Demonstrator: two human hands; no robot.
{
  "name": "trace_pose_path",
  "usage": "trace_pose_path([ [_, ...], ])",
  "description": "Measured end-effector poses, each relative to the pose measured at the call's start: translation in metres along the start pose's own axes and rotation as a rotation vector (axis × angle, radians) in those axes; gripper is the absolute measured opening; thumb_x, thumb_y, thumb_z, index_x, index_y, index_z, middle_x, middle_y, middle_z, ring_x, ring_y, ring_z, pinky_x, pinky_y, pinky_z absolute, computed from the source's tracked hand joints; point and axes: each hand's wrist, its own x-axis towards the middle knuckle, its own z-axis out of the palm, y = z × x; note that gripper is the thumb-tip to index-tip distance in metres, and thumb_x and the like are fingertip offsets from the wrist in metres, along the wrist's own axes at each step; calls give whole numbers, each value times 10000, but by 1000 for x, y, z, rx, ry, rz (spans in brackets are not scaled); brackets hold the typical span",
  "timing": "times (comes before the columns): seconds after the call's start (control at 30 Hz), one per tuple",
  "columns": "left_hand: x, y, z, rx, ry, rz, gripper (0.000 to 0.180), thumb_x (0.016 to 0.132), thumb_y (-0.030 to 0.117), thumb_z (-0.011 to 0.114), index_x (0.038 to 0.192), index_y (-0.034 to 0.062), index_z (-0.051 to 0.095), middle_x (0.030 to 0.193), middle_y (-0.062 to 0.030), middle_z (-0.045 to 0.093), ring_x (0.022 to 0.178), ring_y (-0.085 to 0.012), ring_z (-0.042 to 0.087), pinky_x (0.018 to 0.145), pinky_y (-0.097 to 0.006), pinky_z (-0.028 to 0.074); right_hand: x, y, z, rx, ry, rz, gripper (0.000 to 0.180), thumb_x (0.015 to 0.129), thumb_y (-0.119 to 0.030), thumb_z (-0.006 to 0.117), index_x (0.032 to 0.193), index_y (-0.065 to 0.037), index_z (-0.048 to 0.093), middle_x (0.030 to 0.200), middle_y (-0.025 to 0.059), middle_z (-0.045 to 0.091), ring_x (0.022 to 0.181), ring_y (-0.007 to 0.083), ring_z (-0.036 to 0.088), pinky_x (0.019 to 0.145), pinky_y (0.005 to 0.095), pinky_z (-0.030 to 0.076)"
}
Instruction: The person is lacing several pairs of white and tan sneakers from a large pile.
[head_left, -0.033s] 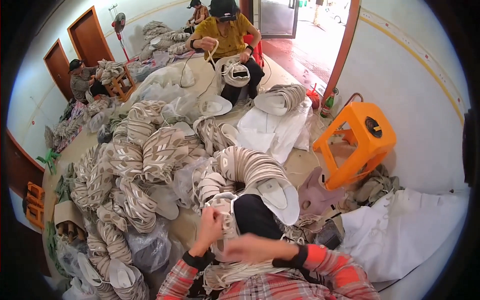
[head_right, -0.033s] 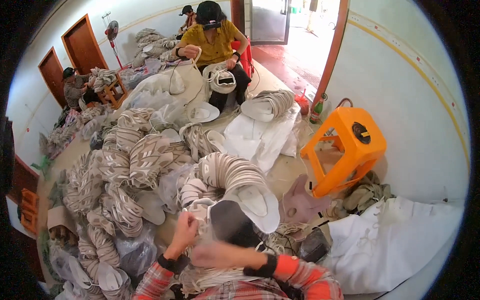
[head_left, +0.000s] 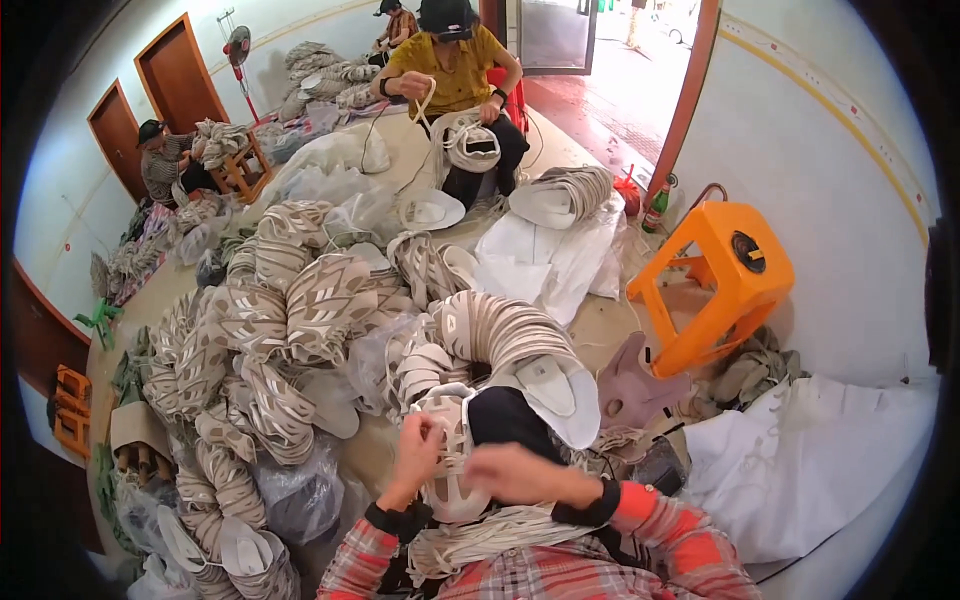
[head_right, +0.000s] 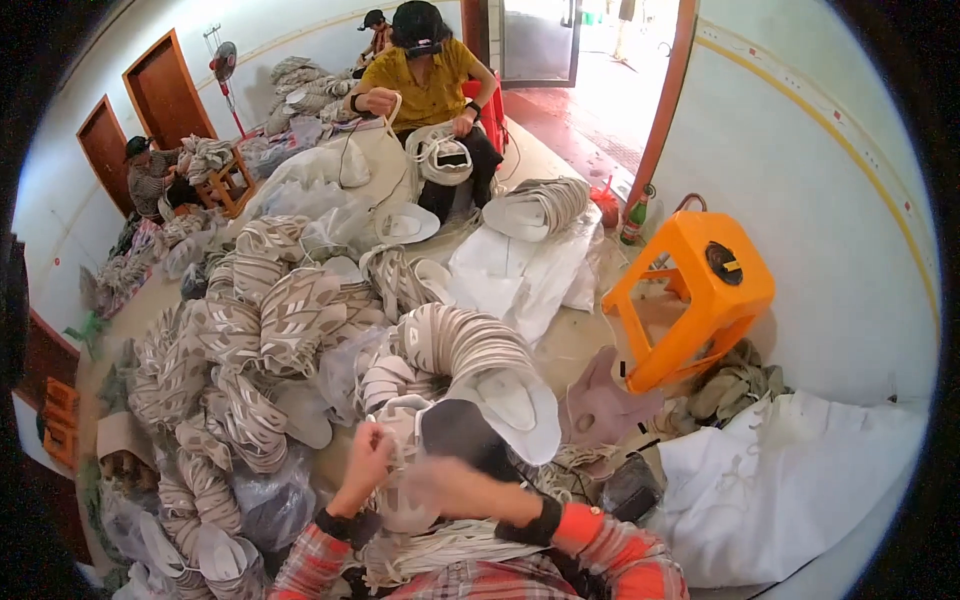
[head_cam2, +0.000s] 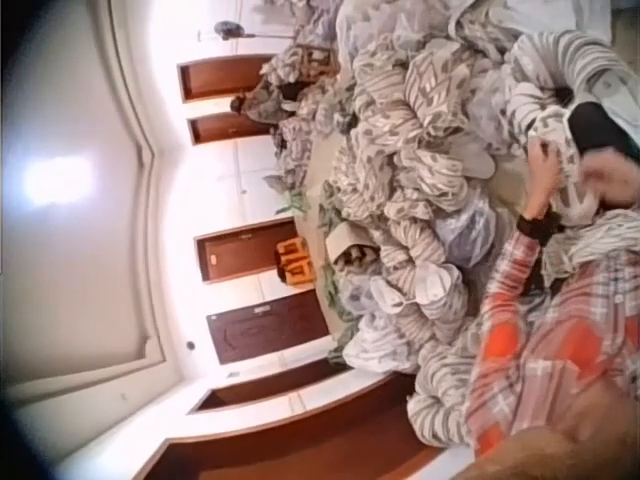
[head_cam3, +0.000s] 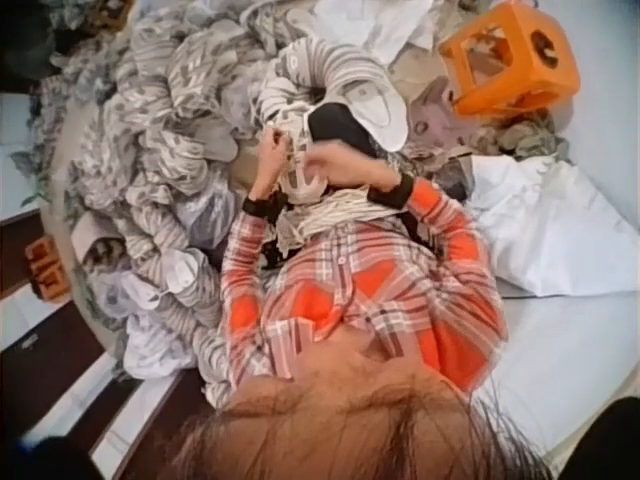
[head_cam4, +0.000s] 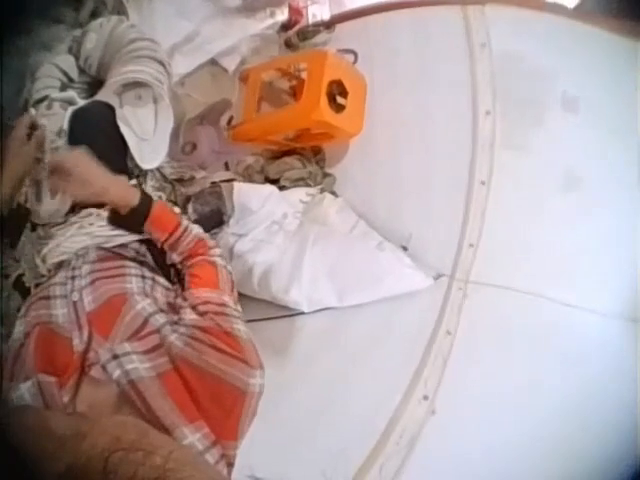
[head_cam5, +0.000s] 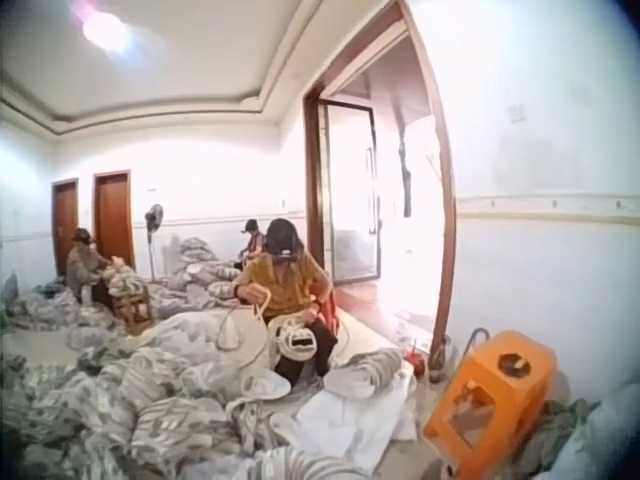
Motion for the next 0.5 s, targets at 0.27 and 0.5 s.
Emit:
trace_pose_path([
  [0.27, -3, 40, 2, -488, 54, -352, 39, 879, 124, 516, 870, 87, 508, 588, 62, 446, 435, -18, 360, 370, -183, 267, 32, 72, 14, -153, 247, 105, 196, 801, -81, 583, 983, -22, 540, 878, 151, 486, 738, 313, 560, 648, 358, 473],
  [0.5, -5, 26, -13, -86, 56, -65, 109, 848, 161, 572, 881, 60, 598, 661, 6, 555, 509, -82, 488, 467, -225, 390, 33, 69, 2, 204, 263, 30, 144, 850, -134, 606, 814, -3, 561, 834, 40, 523, 570, 60, 529, 509, 214, 470],
])
